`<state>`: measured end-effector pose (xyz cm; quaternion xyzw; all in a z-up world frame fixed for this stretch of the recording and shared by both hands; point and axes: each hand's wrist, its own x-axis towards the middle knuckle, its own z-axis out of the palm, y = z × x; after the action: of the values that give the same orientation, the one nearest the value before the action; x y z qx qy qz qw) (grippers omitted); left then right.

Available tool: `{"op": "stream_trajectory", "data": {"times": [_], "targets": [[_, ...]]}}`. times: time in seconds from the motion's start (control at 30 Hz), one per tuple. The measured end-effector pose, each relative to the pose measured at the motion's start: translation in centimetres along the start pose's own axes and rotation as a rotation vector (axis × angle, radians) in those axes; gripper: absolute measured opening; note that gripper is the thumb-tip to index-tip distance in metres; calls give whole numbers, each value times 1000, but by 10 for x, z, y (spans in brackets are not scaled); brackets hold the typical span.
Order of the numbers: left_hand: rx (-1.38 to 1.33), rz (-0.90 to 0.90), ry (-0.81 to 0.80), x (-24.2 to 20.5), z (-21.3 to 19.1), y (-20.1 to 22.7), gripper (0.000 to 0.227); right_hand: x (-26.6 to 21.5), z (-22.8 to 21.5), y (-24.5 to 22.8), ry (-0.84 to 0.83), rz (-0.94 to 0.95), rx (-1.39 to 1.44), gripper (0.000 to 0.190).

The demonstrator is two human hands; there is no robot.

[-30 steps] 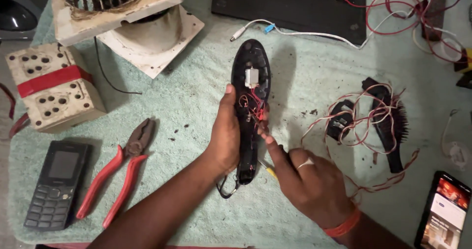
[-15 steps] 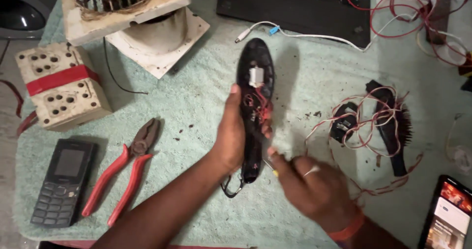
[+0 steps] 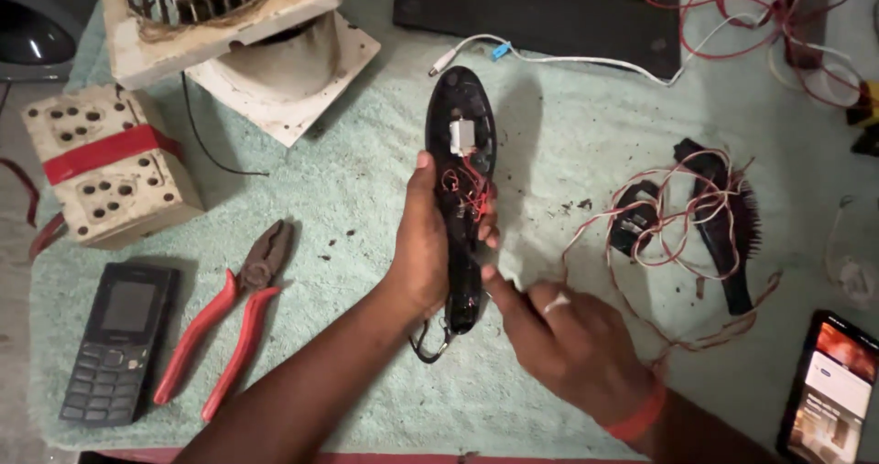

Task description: The person repairs a handheld electric hairbrush, working on its open handle with exposed wires, a motor and a battery. They reposition and tuck the wiring, use a screwdriver on the handle, and manipulate the brush body and detached parts on the workbench while testing the fit of components.

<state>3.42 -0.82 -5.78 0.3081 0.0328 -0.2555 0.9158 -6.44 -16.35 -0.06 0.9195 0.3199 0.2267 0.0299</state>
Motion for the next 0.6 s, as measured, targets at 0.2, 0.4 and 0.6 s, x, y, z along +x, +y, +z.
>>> {"op": "stream_trajectory", "data": {"times": [0.2,0.4,0.6], "targets": [[-35,104,-75,3,-10,-9,62,6,-2,1,17,69,52,42],[-62,24,-87,-1,-4,1,68,-3,3,-2,65,5,48,48],[13,128,-83,-2,-2,0,69,1,-4,-2,90,-25,-9,46]]}}
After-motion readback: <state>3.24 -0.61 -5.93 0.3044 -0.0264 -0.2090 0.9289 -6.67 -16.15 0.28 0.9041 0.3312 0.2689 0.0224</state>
